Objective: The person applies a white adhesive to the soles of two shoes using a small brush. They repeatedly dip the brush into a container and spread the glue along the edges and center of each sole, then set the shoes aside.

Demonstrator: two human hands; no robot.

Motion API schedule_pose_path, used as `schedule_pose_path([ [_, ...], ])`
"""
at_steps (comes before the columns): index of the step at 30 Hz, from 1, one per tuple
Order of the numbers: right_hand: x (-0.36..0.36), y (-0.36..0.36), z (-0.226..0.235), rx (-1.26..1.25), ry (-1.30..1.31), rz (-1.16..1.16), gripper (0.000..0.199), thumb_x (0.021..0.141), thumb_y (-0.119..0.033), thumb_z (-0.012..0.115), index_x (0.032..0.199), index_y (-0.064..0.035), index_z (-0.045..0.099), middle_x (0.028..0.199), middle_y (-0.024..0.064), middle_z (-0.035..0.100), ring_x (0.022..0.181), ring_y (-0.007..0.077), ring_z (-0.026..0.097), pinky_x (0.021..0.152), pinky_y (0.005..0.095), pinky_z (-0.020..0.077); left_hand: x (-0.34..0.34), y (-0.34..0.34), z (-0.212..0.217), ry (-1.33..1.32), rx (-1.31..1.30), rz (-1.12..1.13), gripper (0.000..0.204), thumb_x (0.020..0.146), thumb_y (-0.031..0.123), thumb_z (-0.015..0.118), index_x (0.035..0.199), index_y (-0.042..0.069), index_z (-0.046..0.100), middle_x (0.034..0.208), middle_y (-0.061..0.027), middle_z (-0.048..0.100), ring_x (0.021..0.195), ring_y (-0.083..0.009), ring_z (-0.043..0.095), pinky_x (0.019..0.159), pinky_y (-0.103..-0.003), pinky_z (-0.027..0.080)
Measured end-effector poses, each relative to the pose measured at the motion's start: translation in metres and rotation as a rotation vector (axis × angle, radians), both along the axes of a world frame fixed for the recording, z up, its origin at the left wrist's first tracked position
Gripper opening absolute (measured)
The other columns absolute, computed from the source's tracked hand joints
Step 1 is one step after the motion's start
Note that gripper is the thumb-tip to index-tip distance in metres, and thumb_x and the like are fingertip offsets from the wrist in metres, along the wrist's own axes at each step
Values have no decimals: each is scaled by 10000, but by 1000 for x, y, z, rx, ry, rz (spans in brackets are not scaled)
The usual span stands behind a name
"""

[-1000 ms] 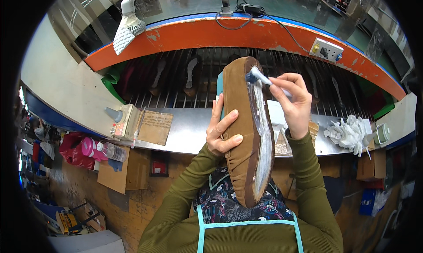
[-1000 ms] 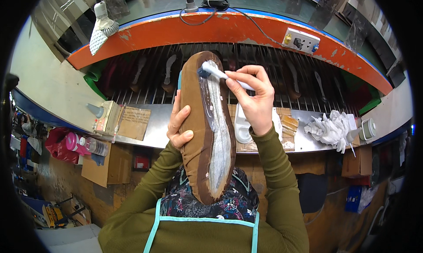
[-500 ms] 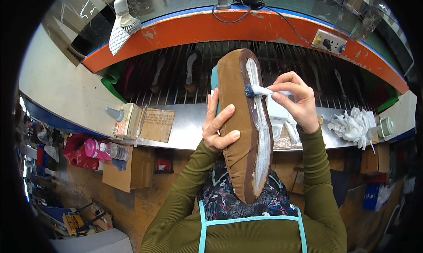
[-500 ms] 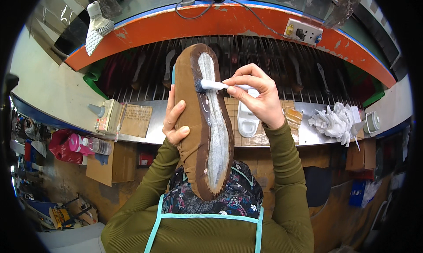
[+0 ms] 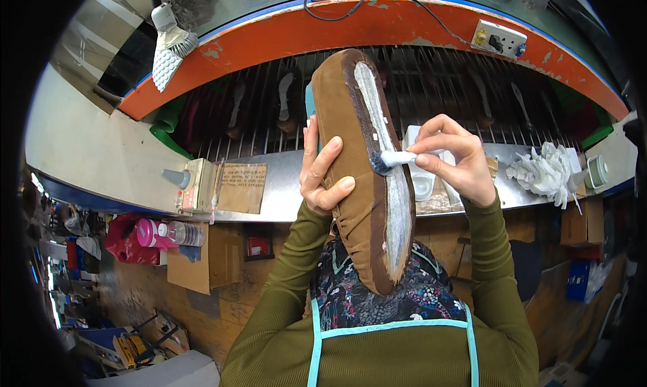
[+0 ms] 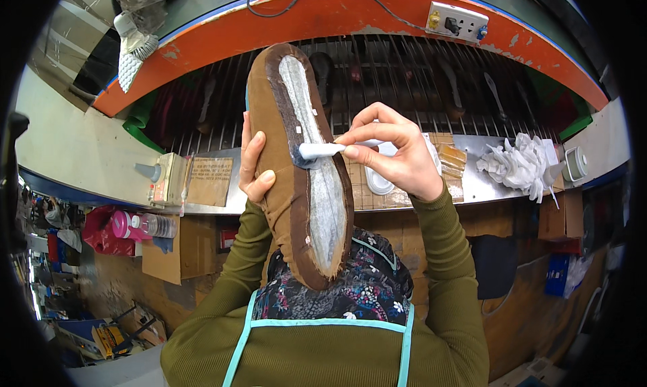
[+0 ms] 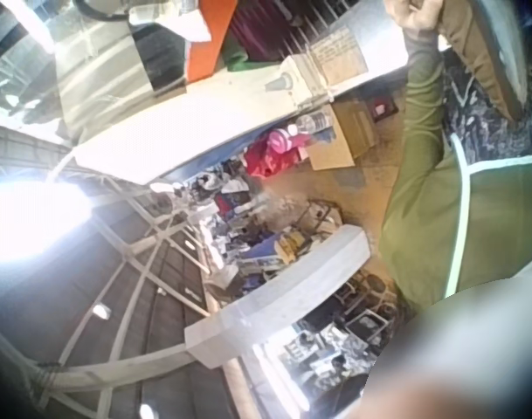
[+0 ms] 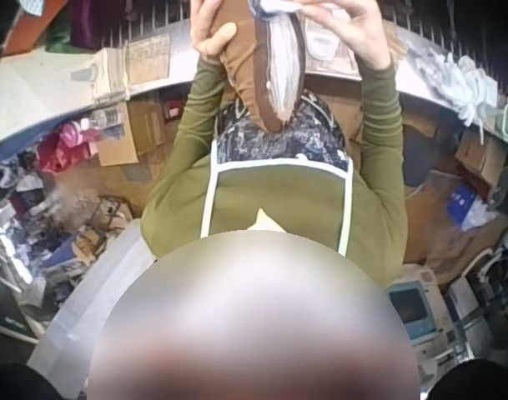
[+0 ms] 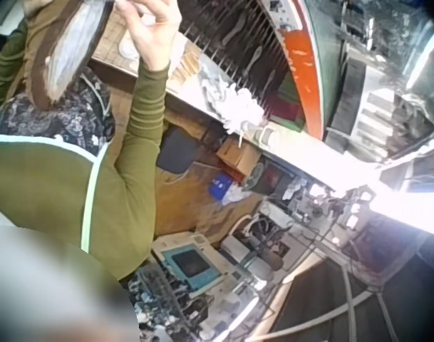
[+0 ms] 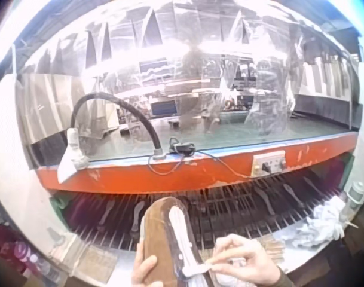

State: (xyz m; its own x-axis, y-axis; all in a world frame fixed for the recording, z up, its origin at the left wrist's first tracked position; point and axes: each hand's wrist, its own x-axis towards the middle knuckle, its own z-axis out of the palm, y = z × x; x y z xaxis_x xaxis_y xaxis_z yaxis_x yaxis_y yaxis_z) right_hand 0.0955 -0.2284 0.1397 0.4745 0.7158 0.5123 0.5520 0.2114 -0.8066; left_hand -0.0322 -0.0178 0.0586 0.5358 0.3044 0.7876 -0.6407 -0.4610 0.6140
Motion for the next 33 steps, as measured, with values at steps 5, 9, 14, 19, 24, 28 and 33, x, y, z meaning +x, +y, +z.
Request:
schedule_pose_path([
  [5,-3,-9,0,18,-52,61,168,777,-53,750,945,-53,744,910,55,592,833,143,587,730,284,487,6,3,0,-42,38,-42,348,810,232,647,1156,201,621,1387,-144,484,1338,-525,304,1121,-648,144],
  [9,-17,-3,-17,77,17,-276,170,789,-55,740,958,-47,742,909,58,584,859,148,575,757,275,470,12,-2,-3,-40,-88,34,304,827,235,634,1130,248,620,1387,-135,485,1341,-525,299,1124,-644,141],
  [14,-54,-15,-40,42,449,-306,166,842,-41,684,999,0,721,935,47,575,850,117,556,764,239,459,17,-3,-14,-139,168,240,257,849,253,644,1088,326,582,1381,-106,491,1332,-545,293,1100,-692,99],
  [19,-91,-38,-44,-1,538,-319,172,838,-15,681,1004,15,717,964,70,575,871,118,552,761,226,454,18,1,-29,-198,393,504,254,862,263,637,1083,350,546,1378,-77,495,1320,-545,309,1097,-703,39],
  [24,-101,-28,-52,-14,450,-416,185,804,-36,718,988,-19,732,929,73,593,879,144,568,786,254,456,13,0,-35,-176,447,561,262,858,266,644,1080,351,533,1377,-69,494,1319,-539,317,1128,-662,22],
  [28,-90,-18,-55,-31,311,-464,189,794,-45,728,982,-29,736,923,72,592,885,156,570,795,266,455,8,-2,-32,-143,440,531,264,852,269,647,1073,349,527,1372,-66,496,1308,-542,333,1146,-630,20],
  [33,-73,-3,-52,-24,217,-468,179,796,-39,724,975,-26,737,924,63,565,882,155,563,785,268,466,5,-4,-24,-132,407,506,278,834,267,656,1065,356,530,1368,-64,500,1302,-542,345,1155,-613,19],
])
